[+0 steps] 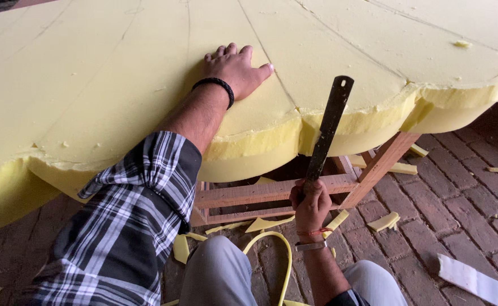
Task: The person cuts a large yellow foam sheet along drawn curved lines using a long knife, steadying the foam with the other hand. They work around the scalloped edge and along interior guide lines, trimming off sections of foam that fall to the floor.
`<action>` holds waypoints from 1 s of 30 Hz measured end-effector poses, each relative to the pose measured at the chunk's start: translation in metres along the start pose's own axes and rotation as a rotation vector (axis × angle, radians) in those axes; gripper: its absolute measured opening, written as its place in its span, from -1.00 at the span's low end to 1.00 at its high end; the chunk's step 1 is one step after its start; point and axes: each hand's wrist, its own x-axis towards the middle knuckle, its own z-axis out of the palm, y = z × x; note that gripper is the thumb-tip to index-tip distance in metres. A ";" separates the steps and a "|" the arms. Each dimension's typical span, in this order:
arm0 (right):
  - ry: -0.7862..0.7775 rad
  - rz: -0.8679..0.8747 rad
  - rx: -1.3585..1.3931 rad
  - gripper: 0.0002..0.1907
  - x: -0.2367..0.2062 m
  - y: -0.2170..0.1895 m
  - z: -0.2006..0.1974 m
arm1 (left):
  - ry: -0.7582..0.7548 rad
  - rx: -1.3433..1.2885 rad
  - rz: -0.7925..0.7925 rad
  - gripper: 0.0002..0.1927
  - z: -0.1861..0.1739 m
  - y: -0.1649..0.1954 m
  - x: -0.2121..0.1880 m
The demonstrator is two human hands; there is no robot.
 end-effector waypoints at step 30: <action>0.003 0.021 0.097 -0.50 -0.005 0.002 0.021 | 0.010 -0.012 0.015 -0.17 -0.006 -0.002 0.002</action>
